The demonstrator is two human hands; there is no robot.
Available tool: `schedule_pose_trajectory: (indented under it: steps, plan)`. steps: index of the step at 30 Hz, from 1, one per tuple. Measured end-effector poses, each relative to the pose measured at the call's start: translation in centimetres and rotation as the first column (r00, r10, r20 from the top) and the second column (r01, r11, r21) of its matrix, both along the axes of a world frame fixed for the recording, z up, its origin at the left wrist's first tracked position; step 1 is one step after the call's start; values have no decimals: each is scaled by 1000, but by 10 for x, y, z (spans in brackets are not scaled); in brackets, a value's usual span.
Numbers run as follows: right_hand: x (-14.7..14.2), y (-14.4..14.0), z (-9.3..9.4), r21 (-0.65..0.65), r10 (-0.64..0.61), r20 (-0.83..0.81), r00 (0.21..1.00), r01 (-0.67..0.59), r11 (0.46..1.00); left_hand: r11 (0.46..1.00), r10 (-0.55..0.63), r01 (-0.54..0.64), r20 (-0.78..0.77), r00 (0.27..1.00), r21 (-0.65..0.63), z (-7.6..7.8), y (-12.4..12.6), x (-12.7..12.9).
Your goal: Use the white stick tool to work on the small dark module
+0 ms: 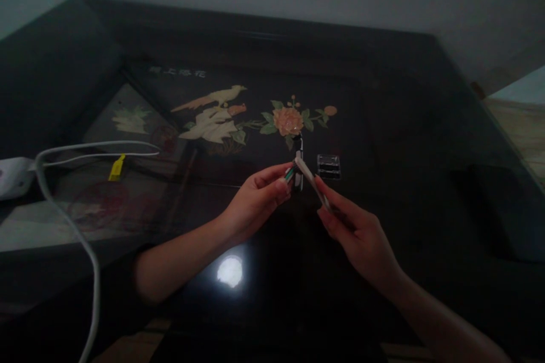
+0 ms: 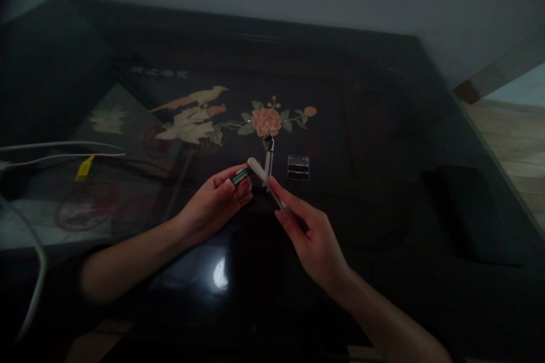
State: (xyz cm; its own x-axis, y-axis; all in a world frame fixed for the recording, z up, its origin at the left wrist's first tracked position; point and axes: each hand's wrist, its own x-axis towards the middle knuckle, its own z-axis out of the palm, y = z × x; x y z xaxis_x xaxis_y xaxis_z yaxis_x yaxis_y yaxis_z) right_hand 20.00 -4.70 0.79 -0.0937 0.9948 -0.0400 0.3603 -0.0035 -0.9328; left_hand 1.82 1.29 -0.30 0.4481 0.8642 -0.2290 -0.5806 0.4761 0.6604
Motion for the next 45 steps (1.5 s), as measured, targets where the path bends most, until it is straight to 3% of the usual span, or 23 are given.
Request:
schedule_pose_trajectory:
  steps: [6,16,23,36,45]
  plan:
    - [0,0,0,-5,-9,-9,1000,9,1000,1000,9,-9,8,1000,2,0,0,1]
    - [-3,-6,4,50,148,-71,986,-145,988,1000,5,-5,-5,1000,19,-2,1,0]
    - [-2,-4,-1,93,115,-57,992,-109,990,1000,7,-7,3,1000,-5,-3,0,0]
    - [0,0,-3,34,3,-7,1000,-3,999,1000,4,-4,11,1000,-8,0,0,1]
    - [-4,-5,1,48,83,-31,996,-82,995,1000,14,-14,4,1000,4,-1,0,0]
